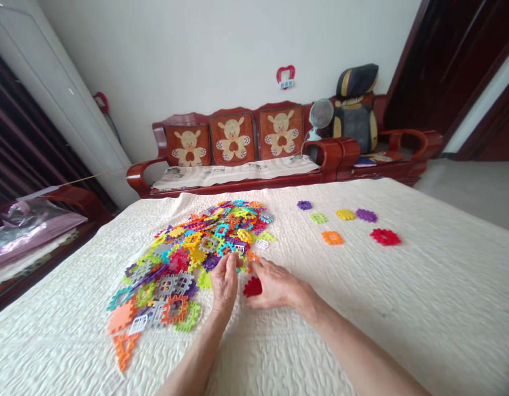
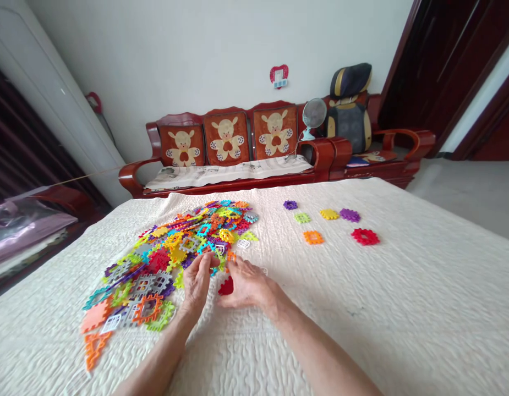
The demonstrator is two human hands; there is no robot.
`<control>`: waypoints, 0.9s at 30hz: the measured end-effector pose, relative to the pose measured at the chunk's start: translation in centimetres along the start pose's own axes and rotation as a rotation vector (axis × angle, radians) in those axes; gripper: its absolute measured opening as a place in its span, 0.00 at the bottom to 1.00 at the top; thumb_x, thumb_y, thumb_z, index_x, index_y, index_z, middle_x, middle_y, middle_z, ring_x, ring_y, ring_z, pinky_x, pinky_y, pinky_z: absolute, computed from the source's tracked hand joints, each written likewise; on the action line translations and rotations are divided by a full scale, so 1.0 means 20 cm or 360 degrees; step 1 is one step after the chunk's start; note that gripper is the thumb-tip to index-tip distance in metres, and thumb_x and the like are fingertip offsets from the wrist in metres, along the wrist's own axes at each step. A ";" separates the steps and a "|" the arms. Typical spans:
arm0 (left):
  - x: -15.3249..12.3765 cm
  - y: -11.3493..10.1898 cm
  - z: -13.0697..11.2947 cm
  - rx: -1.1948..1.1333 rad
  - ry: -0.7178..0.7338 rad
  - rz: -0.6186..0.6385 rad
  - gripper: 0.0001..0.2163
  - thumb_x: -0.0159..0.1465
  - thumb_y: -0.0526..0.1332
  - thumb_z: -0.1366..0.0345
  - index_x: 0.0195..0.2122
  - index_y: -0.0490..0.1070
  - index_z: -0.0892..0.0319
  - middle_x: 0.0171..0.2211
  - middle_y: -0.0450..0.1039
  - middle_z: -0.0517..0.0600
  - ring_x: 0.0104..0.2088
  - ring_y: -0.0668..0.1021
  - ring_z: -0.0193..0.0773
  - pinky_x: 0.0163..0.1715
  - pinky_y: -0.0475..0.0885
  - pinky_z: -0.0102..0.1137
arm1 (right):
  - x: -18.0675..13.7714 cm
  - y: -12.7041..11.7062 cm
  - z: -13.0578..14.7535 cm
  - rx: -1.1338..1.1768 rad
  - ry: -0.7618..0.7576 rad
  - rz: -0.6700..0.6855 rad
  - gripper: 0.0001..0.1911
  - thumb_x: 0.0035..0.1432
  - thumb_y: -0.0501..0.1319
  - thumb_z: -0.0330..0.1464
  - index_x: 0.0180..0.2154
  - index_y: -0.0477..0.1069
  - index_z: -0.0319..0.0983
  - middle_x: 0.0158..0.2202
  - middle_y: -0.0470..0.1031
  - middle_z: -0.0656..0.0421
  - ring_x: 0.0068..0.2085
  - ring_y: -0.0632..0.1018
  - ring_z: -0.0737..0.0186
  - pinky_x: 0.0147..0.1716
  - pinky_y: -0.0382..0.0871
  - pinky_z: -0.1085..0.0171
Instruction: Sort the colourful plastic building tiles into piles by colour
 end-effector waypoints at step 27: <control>-0.11 0.30 0.09 0.0927 0.0925 0.0351 0.11 0.64 0.54 0.60 0.36 0.75 0.55 0.30 0.76 0.46 0.30 0.79 0.34 0.28 0.71 0.26 | -0.77 -0.88 -1.31 -0.0366 0.1136 -0.1272 0.18 0.45 0.61 0.30 0.42 0.72 0.37 0.44 0.74 0.52 0.45 0.75 0.56 0.49 0.68 0.57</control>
Point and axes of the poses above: each hand's wrist, its own x-axis towards the middle knuckle, its own y-axis out of the palm, z = x × y, the point moved 4 cm from there along x, towards the middle knuckle
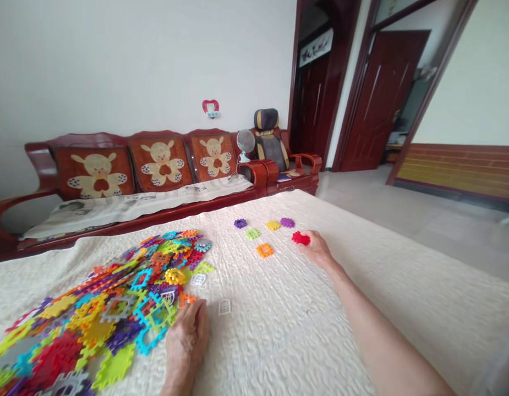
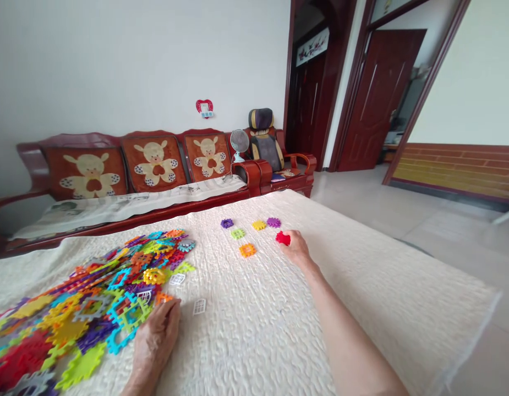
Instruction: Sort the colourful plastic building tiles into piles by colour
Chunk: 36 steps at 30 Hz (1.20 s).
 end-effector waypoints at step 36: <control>0.00 0.01 -0.01 -0.0001 -0.0028 0.0034 0.11 0.64 0.53 0.60 0.37 0.74 0.54 0.32 0.76 0.47 0.31 0.78 0.36 0.30 0.71 0.27 | 0.06 0.17 -0.15 -0.0090 0.0180 -0.0070 0.40 0.46 0.63 0.42 0.59 0.56 0.38 0.52 0.64 0.47 0.52 0.70 0.49 0.53 0.64 0.54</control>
Point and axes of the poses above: each hand's wrist, its own x-axis towards the middle knuckle, its own y-axis out of the palm, z = x × y, the point moved 4 cm from there along x, towards the middle knuckle
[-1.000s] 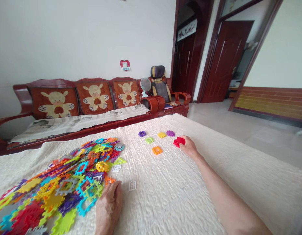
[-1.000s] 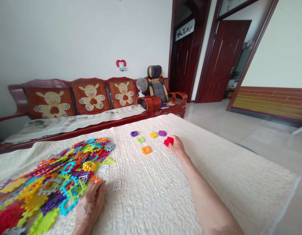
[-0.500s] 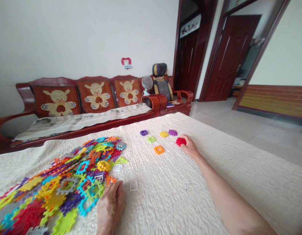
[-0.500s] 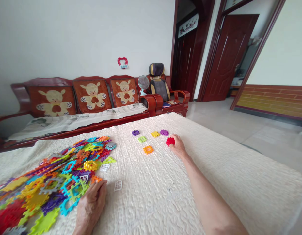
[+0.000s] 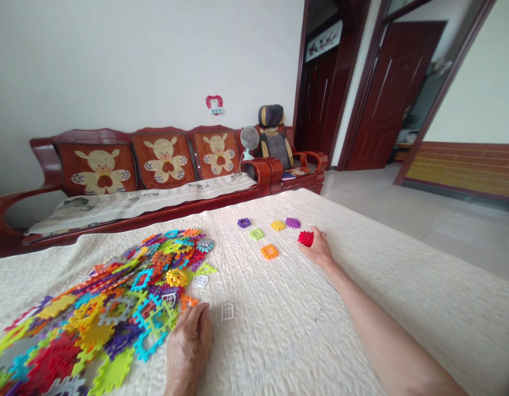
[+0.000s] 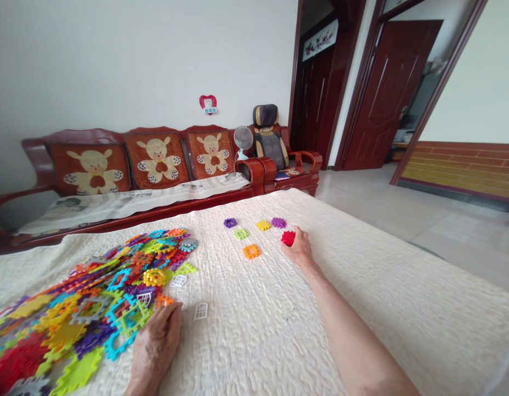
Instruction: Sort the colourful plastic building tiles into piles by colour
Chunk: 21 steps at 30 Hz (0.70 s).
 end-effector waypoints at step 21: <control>0.02 -0.03 -0.05 -0.0079 -0.0096 0.0068 0.12 0.65 0.51 0.67 0.35 0.74 0.56 0.29 0.73 0.48 0.31 0.76 0.35 0.31 0.68 0.27 | -0.17 -0.09 0.34 0.0127 -0.0703 -0.0248 0.29 0.53 0.57 0.34 0.56 0.60 0.36 0.58 0.62 0.46 0.60 0.63 0.48 0.60 0.56 0.51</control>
Point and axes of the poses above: each hand's wrist, its own x-axis towards the middle knuckle, its own y-axis out of the palm, z = x × y, the point moved 4 cm from there along x, towards the middle knuckle
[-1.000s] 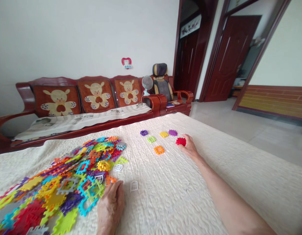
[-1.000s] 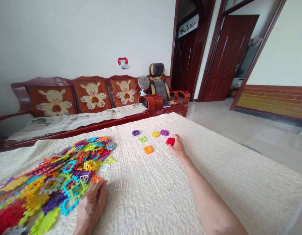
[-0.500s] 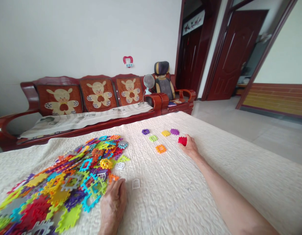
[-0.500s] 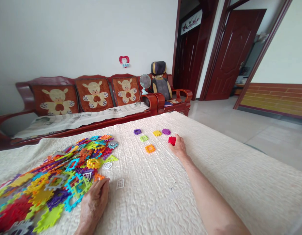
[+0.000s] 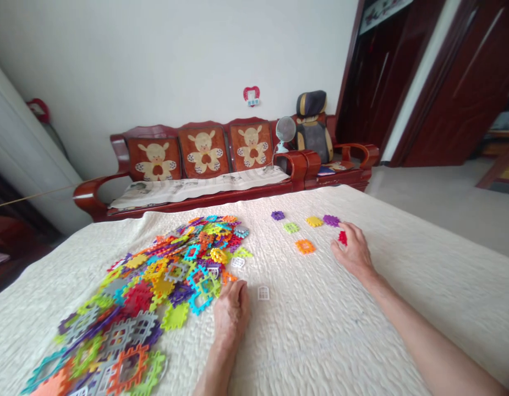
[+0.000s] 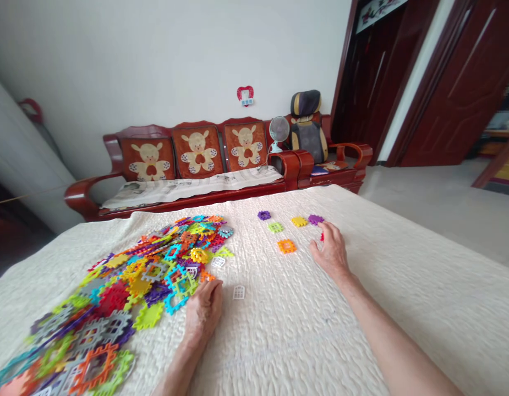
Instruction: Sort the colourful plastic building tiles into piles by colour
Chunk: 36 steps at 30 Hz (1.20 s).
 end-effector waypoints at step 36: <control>0.07 -0.11 0.34 0.0184 -0.0560 -0.0425 0.20 0.56 0.56 0.74 0.50 0.71 0.60 0.45 0.73 0.58 0.47 0.74 0.48 0.47 0.70 0.41 | -0.40 0.55 1.28 0.0808 -0.0254 0.0663 0.13 0.56 0.55 0.31 0.44 0.71 0.39 0.41 0.77 0.52 0.44 0.76 0.54 0.46 0.69 0.55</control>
Point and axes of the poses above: each hand's wrist, its own x-axis towards the middle knuckle, its own y-axis out of the palm, z = x × y, the point moved 4 cm from there along x, towards the middle knuckle
